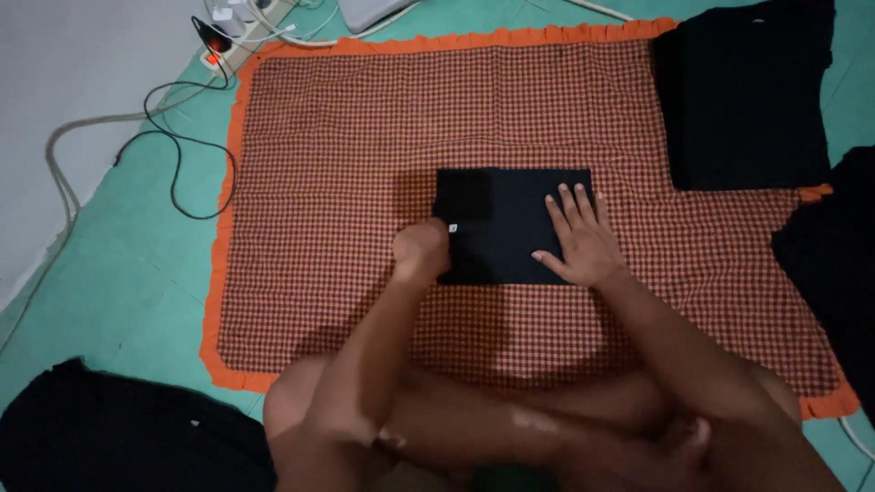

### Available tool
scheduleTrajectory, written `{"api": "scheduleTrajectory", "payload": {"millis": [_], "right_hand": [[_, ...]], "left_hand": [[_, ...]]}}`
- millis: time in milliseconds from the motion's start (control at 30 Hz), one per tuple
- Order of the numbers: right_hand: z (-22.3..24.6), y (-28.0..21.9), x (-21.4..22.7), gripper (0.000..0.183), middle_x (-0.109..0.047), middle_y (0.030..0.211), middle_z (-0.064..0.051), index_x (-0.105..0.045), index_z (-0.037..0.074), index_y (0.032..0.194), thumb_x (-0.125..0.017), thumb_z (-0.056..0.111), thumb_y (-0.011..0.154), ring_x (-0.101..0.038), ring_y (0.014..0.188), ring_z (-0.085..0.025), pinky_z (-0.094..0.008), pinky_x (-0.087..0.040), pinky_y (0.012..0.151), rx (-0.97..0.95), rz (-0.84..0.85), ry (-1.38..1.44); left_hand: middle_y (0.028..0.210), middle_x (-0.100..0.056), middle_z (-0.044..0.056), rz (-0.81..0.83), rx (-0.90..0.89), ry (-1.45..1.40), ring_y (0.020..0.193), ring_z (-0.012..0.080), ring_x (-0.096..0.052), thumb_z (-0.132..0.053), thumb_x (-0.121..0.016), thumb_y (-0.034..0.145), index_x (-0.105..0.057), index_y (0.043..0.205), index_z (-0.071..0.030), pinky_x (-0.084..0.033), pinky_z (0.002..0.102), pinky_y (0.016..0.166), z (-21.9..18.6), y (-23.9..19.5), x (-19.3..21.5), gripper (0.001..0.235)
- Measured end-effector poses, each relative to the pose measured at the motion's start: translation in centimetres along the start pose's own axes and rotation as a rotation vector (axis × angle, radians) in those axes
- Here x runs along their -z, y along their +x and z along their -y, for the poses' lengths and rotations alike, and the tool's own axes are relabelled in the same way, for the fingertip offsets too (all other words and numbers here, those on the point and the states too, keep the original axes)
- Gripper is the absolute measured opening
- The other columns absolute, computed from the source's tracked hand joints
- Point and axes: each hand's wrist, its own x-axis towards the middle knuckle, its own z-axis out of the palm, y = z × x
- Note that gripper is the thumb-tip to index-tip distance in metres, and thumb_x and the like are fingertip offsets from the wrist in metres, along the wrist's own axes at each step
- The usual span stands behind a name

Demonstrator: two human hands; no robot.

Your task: The person folds a black t-shirt on a checkered mat, smoothing it out and folding it into a compact rectangle. They then place the folded shirt aside and pick up another black t-shirt to repeat the folding process.

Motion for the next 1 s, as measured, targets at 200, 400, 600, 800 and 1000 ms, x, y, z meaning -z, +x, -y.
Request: {"api": "scheduleTrajectory", "payload": {"millis": [200, 400, 600, 800, 1000], "right_hand": [[2.8, 2.0, -0.9, 0.095, -0.032, 0.166, -0.019, -0.034, 0.006, 0.160, -0.045, 0.072, 0.092, -0.018, 0.157, -0.044, -0.062, -0.013, 0.125, 0.159, 0.027, -0.020], [2.8, 8.6, -1.6, 0.057, -0.062, 0.143, -0.013, -0.065, 0.008, 0.138, -0.056, 0.049, 0.100, -0.038, 0.149, -0.041, -0.065, -0.014, 0.124, 0.202, -0.148, -0.147], [4.1, 19.3, -2.6, 0.068, -0.066, 0.123, -0.014, -0.064, 0.010, 0.134, -0.082, 0.046, 0.080, -0.053, 0.127, -0.038, -0.057, -0.037, 0.110, 0.170, 0.058, 0.282], [4.3, 25.3, -3.8, 0.073, -0.068, 0.117, -0.008, -0.068, 0.020, 0.123, -0.095, 0.052, 0.063, -0.055, 0.123, -0.039, -0.059, -0.037, 0.105, 0.064, 0.474, 0.350], [3.3, 26.6, -4.9, 0.084, -0.073, 0.101, -0.006, -0.068, 0.024, 0.116, -0.103, 0.054, 0.045, -0.066, 0.111, -0.038, -0.051, -0.048, 0.095, 0.017, 0.585, 0.344]], "left_hand": [[0.124, -0.071, 0.022, 2.018, -0.424, -0.706, 0.119, 0.0410, -0.066, -0.054, -0.058, 0.084, -0.072, 0.120, 0.003, -0.058, 0.052, 0.094, 7.4, 9.6, 0.3, 0.069], [0.093, -0.079, 0.011, 2.083, -0.536, -0.721, 0.093, 0.0275, -0.077, -0.075, -0.067, 0.073, -0.077, 0.107, -0.002, -0.062, 0.039, 0.074, 7.4, 10.1, -1.1, 0.081], [0.083, -0.076, 0.006, 2.150, -0.452, -0.679, 0.089, 0.0278, -0.075, -0.060, -0.089, 0.063, -0.077, 0.089, -0.010, -0.057, 0.034, 0.073, 6.7, 9.8, 0.5, 0.058], [0.064, -0.069, 0.003, 2.009, -0.280, -0.751, 0.069, 0.0238, -0.075, -0.049, -0.092, 0.070, -0.073, 0.079, -0.005, -0.060, 0.036, 0.058, 7.2, 9.2, -0.3, 0.048], [0.078, -0.072, 0.007, 1.964, -0.313, -0.782, 0.082, 0.0271, -0.076, -0.038, -0.095, 0.066, -0.075, 0.085, -0.005, -0.061, 0.048, 0.067, 6.8, 7.8, -0.7, 0.043]]}}
